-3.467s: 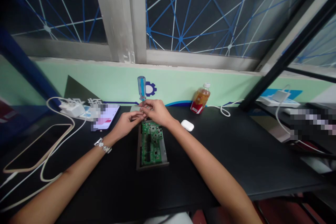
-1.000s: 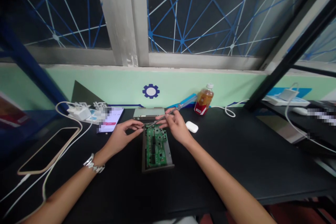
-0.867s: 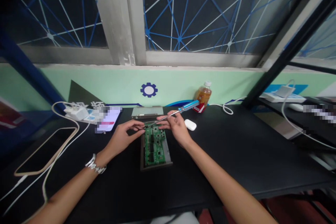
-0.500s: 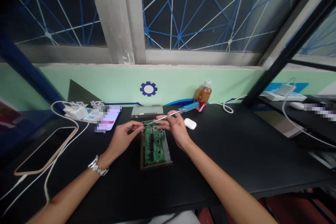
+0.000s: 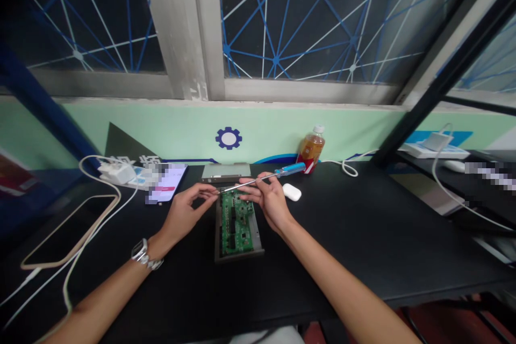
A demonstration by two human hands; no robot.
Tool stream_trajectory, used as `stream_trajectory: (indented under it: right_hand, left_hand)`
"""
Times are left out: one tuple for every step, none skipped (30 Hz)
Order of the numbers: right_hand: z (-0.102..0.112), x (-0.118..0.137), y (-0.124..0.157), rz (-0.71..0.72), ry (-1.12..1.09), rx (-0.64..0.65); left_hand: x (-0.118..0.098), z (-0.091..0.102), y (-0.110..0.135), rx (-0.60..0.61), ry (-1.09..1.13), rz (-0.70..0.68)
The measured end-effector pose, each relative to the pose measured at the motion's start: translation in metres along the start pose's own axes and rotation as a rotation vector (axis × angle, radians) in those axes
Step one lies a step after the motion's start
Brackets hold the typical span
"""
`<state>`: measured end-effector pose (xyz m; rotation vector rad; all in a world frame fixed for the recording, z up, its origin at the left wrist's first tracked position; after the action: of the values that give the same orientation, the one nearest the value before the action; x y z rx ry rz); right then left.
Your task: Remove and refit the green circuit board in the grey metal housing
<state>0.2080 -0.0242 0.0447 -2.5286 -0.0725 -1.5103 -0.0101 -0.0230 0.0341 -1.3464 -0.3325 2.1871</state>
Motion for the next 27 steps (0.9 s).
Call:
stream_trajectory:
  right_hand:
    - [0.0,0.0,0.0,-0.008,-0.002,-0.006]
    - [0.0,-0.001,0.0,-0.016,-0.004,-0.011]
    - [0.0,-0.002,0.0,-0.024,-0.005,-0.016]
    - [-0.001,-0.003,0.001,-0.031,-0.005,-0.021]
    - [-0.001,-0.003,0.001,-0.037,-0.005,-0.025]
    - [-0.002,-0.004,0.002,-0.043,-0.007,-0.028]
    - [-0.003,-0.005,0.002,-0.048,-0.01,-0.027]
    - [-0.004,-0.006,0.003,-0.052,-0.01,-0.024]
    - [-0.005,-0.007,0.003,-0.055,-0.009,-0.021]
    - [-0.006,-0.009,0.004,-0.059,-0.005,-0.019]
    - [-0.007,-0.01,0.004,-0.063,0.003,-0.021]
    - [-0.007,-0.011,0.004,-0.066,0.013,-0.028]
    - [-0.006,-0.011,0.003,-0.067,0.023,-0.04]
    - [-0.005,-0.011,0.002,-0.063,0.03,-0.056]
    - [-0.003,-0.011,0.001,-0.052,0.034,-0.08]
    - [0.0,-0.009,-0.001,-0.034,0.036,-0.108]
    - [0.004,-0.008,-0.003,-0.013,0.035,-0.138]
    - [0.008,-0.005,-0.004,0.009,0.034,-0.164]
    - [0.012,-0.003,-0.006,0.029,0.034,-0.185]
    - [0.016,-0.001,-0.008,0.046,0.037,-0.198]
    - [0.02,0.001,-0.009,0.059,0.04,-0.205]
    - [0.023,0.002,-0.01,0.066,0.043,-0.206]
    - [0.025,0.003,-0.011,0.069,0.045,-0.208]
    - [0.026,0.003,-0.011,0.065,0.046,-0.208]
    - [0.026,0.002,-0.011,0.054,0.049,-0.204]
    - [0.025,0.001,-0.01,0.04,0.054,-0.196]
    - [0.023,-0.001,-0.01,0.027,0.06,-0.183]
  left_hand:
    - [0.0,0.001,0.0,0.005,-0.025,-0.007]
    - [-0.001,0.001,0.001,0.009,-0.049,-0.016]
    - [-0.002,0.002,0.001,0.013,-0.07,-0.025]
    - [-0.002,0.002,0.001,0.015,-0.089,-0.033]
    - [-0.003,0.002,0.002,0.015,-0.104,-0.041]
    - [-0.004,0.003,0.002,0.017,-0.117,-0.047]
    - [-0.004,0.003,0.003,0.02,-0.129,-0.055]
    - [-0.005,0.003,0.004,0.029,-0.139,-0.065]
    - [-0.007,0.004,0.004,0.039,-0.15,-0.078]
    - [-0.008,0.005,0.004,0.052,-0.159,-0.096]
    - [-0.01,0.005,0.004,0.072,-0.169,-0.115]
    - [-0.012,0.006,0.004,0.099,-0.18,-0.134]
    - [-0.014,0.008,0.004,0.129,-0.191,-0.152]
    - [-0.015,0.011,0.002,0.153,-0.202,-0.167]
    - [-0.016,0.014,0.001,0.169,-0.214,-0.178]
    - [-0.016,0.02,-0.001,0.182,-0.23,-0.182]
    - [-0.014,0.026,-0.003,0.173,-0.251,-0.185]
    - [-0.012,0.033,-0.004,0.178,-0.281,-0.177]
    - [-0.007,0.04,-0.006,0.2,-0.319,-0.161]
    - [-0.001,0.047,-0.007,0.228,-0.358,-0.139]
    - [0.005,0.053,-0.007,0.26,-0.397,-0.115]
    - [0.013,0.058,-0.007,0.291,-0.431,-0.088]
    - [0.02,0.062,-0.007,0.311,-0.459,-0.065]
    - [0.028,0.065,-0.006,0.337,-0.479,-0.038]
    - [0.035,0.068,-0.005,0.345,-0.491,-0.02]
    - [0.041,0.069,-0.005,0.352,-0.499,-0.006]
    - [0.047,0.07,-0.004,0.353,-0.504,0.0]
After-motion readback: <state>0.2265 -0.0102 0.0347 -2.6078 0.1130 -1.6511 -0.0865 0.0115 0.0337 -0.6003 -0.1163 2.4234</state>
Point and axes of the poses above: each hand's wrist, its own y-axis away from the middle knuckle, its own z-axis out of the back of the hand, x = y × z, the point moved 3 cm from there along -y, towards the middle knuckle, and after that the axes turned 6 degrees about x, right-handed, at the moved point
